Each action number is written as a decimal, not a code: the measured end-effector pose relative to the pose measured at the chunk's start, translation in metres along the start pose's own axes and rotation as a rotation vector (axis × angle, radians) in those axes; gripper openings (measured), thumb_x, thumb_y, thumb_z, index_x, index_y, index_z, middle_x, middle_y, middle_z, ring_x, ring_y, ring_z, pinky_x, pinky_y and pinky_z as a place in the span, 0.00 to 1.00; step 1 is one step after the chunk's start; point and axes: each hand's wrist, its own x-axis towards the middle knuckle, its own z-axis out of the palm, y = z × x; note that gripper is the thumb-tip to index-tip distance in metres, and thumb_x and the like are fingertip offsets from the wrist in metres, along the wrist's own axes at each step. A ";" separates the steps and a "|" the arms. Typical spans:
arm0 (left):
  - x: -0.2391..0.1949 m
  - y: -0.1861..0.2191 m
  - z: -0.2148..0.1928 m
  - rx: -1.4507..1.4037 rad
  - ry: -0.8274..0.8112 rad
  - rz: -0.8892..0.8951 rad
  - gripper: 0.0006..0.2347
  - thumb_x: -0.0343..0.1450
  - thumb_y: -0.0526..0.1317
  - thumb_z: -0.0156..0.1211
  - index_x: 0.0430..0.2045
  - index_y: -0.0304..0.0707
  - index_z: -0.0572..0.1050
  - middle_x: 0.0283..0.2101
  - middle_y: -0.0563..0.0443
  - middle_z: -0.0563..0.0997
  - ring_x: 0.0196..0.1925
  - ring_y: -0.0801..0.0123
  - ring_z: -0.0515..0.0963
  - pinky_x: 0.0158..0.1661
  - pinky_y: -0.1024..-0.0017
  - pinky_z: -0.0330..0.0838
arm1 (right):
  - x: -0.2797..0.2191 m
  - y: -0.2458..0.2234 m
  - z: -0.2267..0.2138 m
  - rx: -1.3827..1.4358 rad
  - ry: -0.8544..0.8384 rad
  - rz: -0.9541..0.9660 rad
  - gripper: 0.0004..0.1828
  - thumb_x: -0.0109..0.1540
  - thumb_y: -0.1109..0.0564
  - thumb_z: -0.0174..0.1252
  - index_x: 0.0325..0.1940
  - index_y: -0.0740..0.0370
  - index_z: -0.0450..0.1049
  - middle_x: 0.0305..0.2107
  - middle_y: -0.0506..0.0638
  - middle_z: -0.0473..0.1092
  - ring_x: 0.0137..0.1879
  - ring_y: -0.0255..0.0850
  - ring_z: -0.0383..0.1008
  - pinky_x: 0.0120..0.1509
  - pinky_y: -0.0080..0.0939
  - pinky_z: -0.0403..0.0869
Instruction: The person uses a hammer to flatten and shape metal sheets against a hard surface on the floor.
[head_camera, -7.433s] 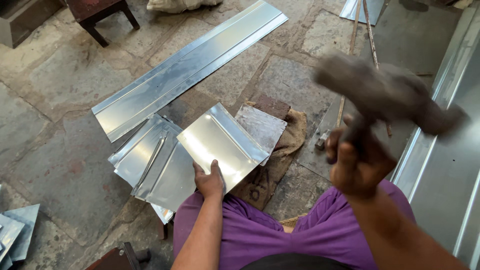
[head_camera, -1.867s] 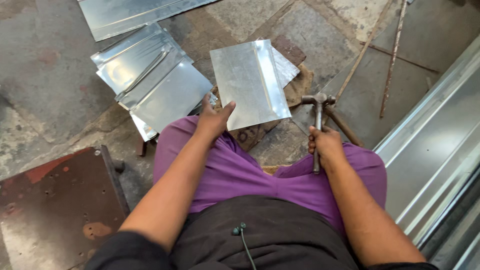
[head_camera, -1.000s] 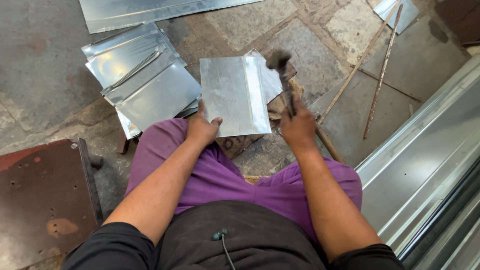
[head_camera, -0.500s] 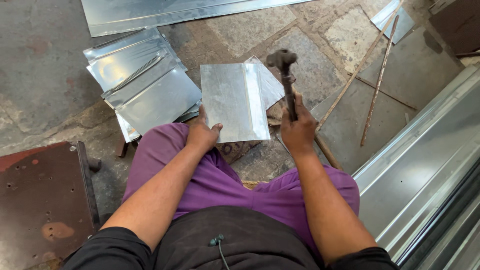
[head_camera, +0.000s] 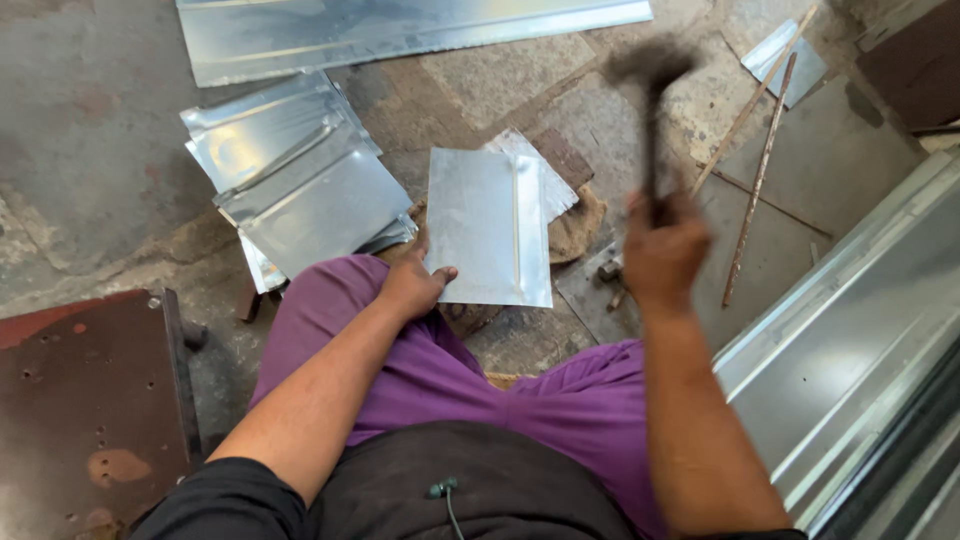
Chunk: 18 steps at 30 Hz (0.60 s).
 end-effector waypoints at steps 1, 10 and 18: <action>0.000 0.003 0.002 -0.001 0.007 0.025 0.41 0.66 0.45 0.68 0.71 0.27 0.51 0.61 0.25 0.73 0.63 0.43 0.75 0.61 0.63 0.67 | 0.013 -0.010 -0.015 -0.003 0.110 -0.067 0.26 0.72 0.55 0.66 0.70 0.69 0.68 0.30 0.48 0.74 0.35 0.34 0.73 0.40 0.36 0.72; -0.006 0.036 -0.016 -0.033 -0.054 -0.057 0.40 0.67 0.46 0.66 0.72 0.29 0.49 0.57 0.26 0.76 0.60 0.46 0.78 0.59 0.63 0.70 | 0.016 -0.004 -0.006 0.388 0.540 -0.274 0.29 0.79 0.52 0.50 0.78 0.63 0.46 0.28 0.46 0.68 0.23 0.30 0.68 0.28 0.31 0.69; -0.005 0.029 -0.010 0.032 -0.001 -0.023 0.40 0.68 0.49 0.66 0.72 0.32 0.52 0.57 0.25 0.76 0.59 0.42 0.77 0.59 0.61 0.69 | -0.038 0.045 0.069 -0.166 -0.189 -0.013 0.16 0.62 0.58 0.62 0.53 0.68 0.78 0.35 0.63 0.77 0.41 0.51 0.80 0.46 0.49 0.78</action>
